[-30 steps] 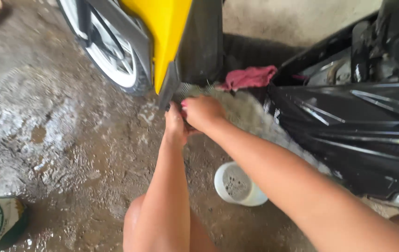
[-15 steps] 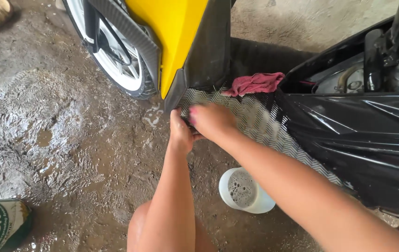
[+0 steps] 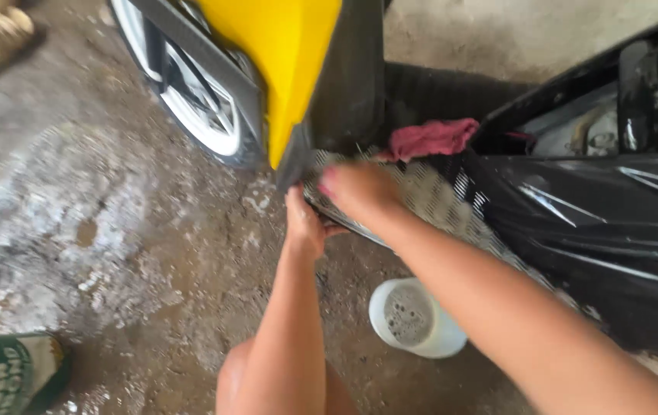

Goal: The person cleans a motorcycle by scrubbing the frame, floorboard, and seat with a sponge and a cloth dipped in a bowl of soapy water.

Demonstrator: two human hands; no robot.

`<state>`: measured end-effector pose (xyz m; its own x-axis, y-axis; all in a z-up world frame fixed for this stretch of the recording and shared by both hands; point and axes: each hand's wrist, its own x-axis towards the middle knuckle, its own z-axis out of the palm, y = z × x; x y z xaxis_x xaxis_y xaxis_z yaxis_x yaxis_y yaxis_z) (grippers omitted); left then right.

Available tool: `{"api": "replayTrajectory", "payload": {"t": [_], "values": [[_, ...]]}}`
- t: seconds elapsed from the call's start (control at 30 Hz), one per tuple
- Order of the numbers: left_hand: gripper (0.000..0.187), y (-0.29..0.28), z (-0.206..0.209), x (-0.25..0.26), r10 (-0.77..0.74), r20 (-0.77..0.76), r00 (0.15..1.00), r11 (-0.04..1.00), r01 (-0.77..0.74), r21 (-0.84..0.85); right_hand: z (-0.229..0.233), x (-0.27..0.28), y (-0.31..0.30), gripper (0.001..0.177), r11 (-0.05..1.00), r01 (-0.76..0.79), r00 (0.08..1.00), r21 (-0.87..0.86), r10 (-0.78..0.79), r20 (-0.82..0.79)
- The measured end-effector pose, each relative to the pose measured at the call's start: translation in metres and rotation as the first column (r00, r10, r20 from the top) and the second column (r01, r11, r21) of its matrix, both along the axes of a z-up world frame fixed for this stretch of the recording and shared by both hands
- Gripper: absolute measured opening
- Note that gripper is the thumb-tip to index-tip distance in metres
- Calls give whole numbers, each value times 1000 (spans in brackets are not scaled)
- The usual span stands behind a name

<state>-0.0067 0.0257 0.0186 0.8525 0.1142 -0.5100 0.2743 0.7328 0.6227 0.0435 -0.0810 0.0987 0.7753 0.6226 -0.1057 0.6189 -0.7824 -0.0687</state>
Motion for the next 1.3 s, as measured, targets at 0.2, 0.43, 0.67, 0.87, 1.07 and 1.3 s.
{"api": "replayTrajectory", "payload": {"t": [0.2,0.43,0.67,0.87,1.07,1.3], "values": [[68,-1,-13,1,52,26,998,998,-52,21,-21,34,52,32,967,211,978,145,-209,-26],[67,-7,-21,11,133,-120,984,971,-105,216,-8,33,-61,36,976,137,990,168,-138,0],[71,-7,-17,17,182,-204,962,949,-117,293,48,-22,-125,27,916,398,917,-57,-397,23],[73,-14,-9,10,217,-229,949,930,-129,344,3,42,-74,22,951,307,946,19,-307,101],[71,-12,-4,14,242,-250,938,920,-140,366,38,-25,-137,20,961,274,961,-42,-272,54],[68,-14,-10,19,249,-268,931,906,-126,404,47,-18,-132,29,920,390,921,-39,-389,31]]}}
